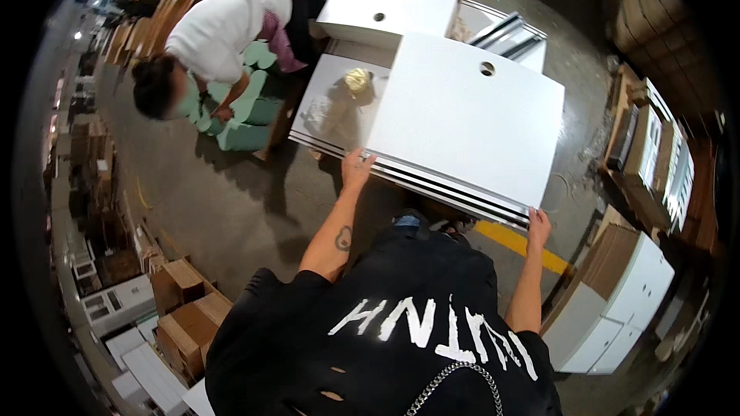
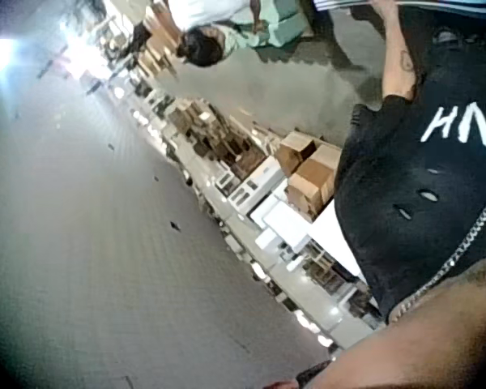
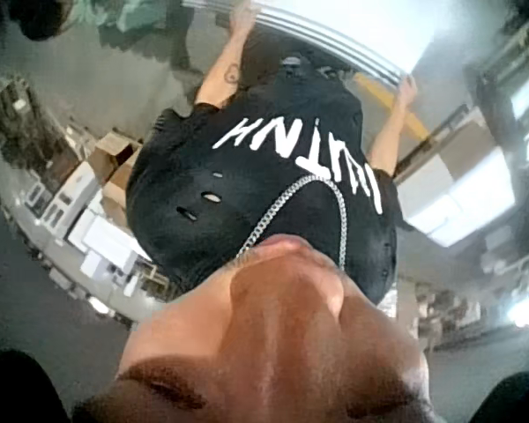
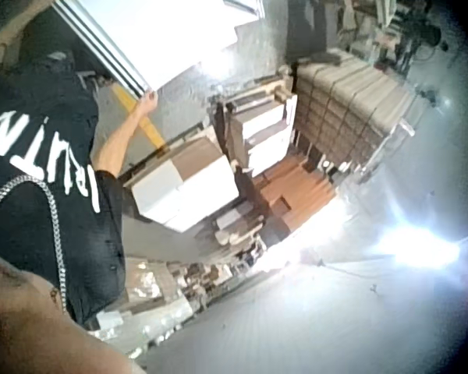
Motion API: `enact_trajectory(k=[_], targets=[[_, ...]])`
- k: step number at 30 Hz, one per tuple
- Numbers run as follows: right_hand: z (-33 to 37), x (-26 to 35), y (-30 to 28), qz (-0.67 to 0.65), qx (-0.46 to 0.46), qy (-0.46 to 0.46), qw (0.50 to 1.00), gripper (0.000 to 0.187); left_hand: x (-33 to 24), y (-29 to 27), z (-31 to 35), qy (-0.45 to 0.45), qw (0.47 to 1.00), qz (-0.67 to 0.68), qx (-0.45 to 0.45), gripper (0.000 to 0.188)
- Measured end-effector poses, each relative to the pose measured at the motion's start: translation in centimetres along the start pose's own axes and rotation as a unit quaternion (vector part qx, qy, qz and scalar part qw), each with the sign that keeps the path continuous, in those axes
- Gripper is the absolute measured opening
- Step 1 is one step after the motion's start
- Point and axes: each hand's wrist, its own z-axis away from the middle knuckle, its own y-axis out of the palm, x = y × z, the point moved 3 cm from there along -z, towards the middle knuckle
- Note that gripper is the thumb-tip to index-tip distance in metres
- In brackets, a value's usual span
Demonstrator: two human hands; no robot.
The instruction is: The person picks up a stack of white boards with pre-drilled holes and places them onto a larger pile on a wooden pallet. They then adjust the alignment of the boards to ensure they are straight.
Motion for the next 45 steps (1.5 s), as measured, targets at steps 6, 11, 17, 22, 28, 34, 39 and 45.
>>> enact_trajectory(k=[6,11,17,22,28,34,39,45], targets=[[0.9,2.9,2.4,0.136,0.02,0.035,0.99,0.068,2.6,3.6,0.2,-0.114,0.985,0.099,0.08,0.084],[1.4,2.8,1.2,0.179,0.02,0.056,0.982,0.072,-0.7,3.2,1.4,-0.134,0.988,-0.024,0.077,0.093],[9.1,3.9,4.9,0.386,-0.103,-0.173,0.9,0.072,-6.5,4.8,9.1,0.171,0.959,-0.212,0.077,0.073],[15.3,5.7,7.1,0.426,0.083,-0.259,0.863,0.068,-8.6,5.1,13.0,0.302,0.898,-0.237,0.216,0.073],[16.0,9.1,9.3,0.395,0.141,-0.347,0.839,0.067,-10.7,6.2,13.3,0.409,0.832,-0.244,0.284,0.072],[16.5,9.9,11.2,0.368,0.198,-0.381,0.825,0.067,-14.5,10.7,16.6,0.481,0.791,-0.211,0.314,0.068],[16.4,9.4,9.8,0.413,0.16,-0.379,0.813,0.064,-14.5,11.0,16.9,0.469,0.786,-0.217,0.339,0.066],[12.8,6.7,3.1,0.448,0.085,-0.22,0.862,0.072,-10.2,5.5,13.7,0.326,0.841,-0.297,0.313,0.072]])
